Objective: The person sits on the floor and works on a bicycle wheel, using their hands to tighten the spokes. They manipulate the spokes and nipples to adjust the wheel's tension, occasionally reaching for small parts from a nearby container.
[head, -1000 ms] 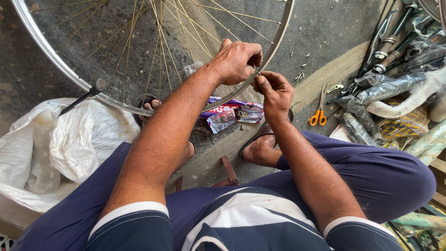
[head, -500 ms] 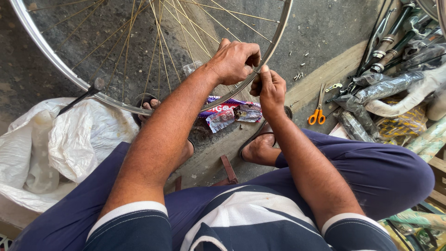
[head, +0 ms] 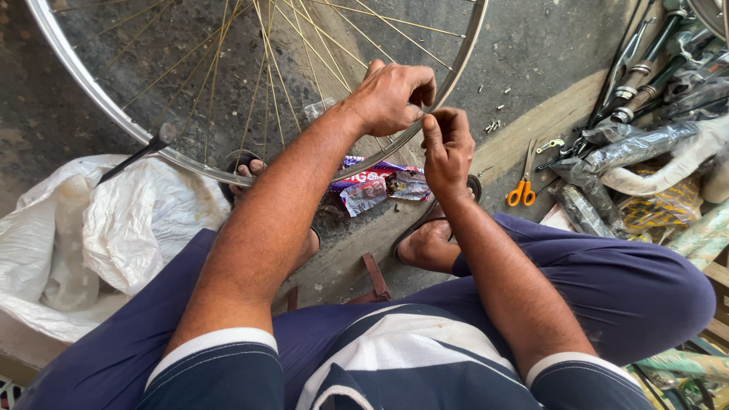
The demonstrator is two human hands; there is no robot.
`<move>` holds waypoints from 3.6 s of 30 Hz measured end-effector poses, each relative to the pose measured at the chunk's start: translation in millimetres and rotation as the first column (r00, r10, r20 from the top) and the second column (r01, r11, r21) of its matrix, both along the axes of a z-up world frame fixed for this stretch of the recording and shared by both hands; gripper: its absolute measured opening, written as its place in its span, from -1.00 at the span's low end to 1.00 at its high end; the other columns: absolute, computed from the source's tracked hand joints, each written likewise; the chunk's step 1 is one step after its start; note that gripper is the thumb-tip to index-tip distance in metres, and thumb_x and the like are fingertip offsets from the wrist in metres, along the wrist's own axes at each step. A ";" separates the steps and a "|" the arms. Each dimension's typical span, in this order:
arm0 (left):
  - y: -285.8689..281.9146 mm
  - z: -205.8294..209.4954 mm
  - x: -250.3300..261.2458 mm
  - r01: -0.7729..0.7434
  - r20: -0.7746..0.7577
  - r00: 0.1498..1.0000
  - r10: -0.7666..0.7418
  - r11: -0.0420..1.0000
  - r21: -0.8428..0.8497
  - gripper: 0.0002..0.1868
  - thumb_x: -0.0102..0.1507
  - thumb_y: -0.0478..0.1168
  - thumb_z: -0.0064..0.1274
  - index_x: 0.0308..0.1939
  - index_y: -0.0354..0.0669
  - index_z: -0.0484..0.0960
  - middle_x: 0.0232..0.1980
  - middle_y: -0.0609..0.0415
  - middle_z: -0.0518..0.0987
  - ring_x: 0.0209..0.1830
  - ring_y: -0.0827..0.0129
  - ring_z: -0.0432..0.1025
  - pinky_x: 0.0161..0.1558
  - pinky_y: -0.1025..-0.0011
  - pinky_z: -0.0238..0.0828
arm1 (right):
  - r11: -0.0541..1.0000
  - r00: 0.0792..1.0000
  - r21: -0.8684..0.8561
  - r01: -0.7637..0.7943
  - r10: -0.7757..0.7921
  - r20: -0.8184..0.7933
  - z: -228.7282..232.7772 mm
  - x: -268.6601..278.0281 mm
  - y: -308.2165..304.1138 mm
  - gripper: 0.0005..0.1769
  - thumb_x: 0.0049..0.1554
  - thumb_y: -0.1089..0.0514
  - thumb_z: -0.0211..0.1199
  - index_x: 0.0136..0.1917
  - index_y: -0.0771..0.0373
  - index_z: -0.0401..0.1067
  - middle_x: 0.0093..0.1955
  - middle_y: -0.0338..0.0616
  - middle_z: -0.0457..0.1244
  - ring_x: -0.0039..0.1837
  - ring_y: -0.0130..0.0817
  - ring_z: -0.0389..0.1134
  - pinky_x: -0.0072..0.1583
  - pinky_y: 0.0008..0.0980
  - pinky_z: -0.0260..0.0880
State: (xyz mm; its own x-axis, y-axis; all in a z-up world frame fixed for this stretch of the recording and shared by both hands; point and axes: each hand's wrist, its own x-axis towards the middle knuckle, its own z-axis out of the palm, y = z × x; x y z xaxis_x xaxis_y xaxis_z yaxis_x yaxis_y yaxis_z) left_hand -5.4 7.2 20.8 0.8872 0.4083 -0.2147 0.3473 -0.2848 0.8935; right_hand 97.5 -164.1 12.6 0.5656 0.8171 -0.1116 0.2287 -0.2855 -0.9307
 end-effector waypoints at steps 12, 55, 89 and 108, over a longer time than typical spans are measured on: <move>-0.1 3.0 -1.9 0.000 -0.001 1.000 0.000 1.000 -0.025 -0.82 0.17 -0.26 0.24 -0.19 0.06 0.60 -0.26 0.27 0.66 -0.17 0.41 0.55 0.14 0.22 0.09 | 0.999 0.999 -0.036 0.038 -0.038 -0.016 -5.9 9.3 1.5 -0.52 0.41 -0.15 0.09 -0.17 0.25 0.33 -0.35 -0.31 0.23 -0.34 -0.55 0.22 -0.31 -0.48 0.24; -4.3 1.7 0.8 0.021 -0.043 0.999 -0.020 0.999 0.036 -0.79 0.14 -0.39 0.10 -0.23 0.04 0.58 -0.26 0.26 0.65 -0.20 0.42 0.52 0.08 0.25 0.06 | 0.986 0.570 -0.079 0.149 -0.151 -0.808 -0.2 23.2 -0.8 -0.60 0.36 -0.11 0.15 -0.16 0.22 0.37 -0.31 -0.25 0.22 -0.29 -0.44 0.23 -0.23 -0.46 0.27; -118.3 -134.2 -53.2 -0.749 -0.323 0.579 0.749 0.645 0.153 -0.65 0.14 0.02 0.13 -0.19 -0.15 0.72 -0.09 -0.19 0.71 -0.04 -0.05 0.58 0.05 0.10 0.48 | 0.989 0.519 0.124 -0.082 0.149 -0.842 31.2 59.6 -85.2 -0.82 0.31 0.27 0.23 0.17 0.33 0.47 -0.05 -0.09 0.39 -0.06 -0.31 0.44 0.01 -0.33 0.50; -106.0 -95.3 -28.3 -0.690 -0.169 0.724 0.669 0.707 -0.155 -0.65 0.19 -0.08 0.20 -0.06 -0.14 0.48 -0.17 0.03 0.70 -0.15 0.14 0.62 -0.09 0.17 0.50 | 0.761 0.942 -0.642 -0.088 0.274 0.195 -94.1 20.7 -117.2 -0.76 0.06 0.28 0.30 0.00 0.12 0.64 -0.04 -0.02 0.45 0.00 -0.16 0.49 0.11 -0.27 0.45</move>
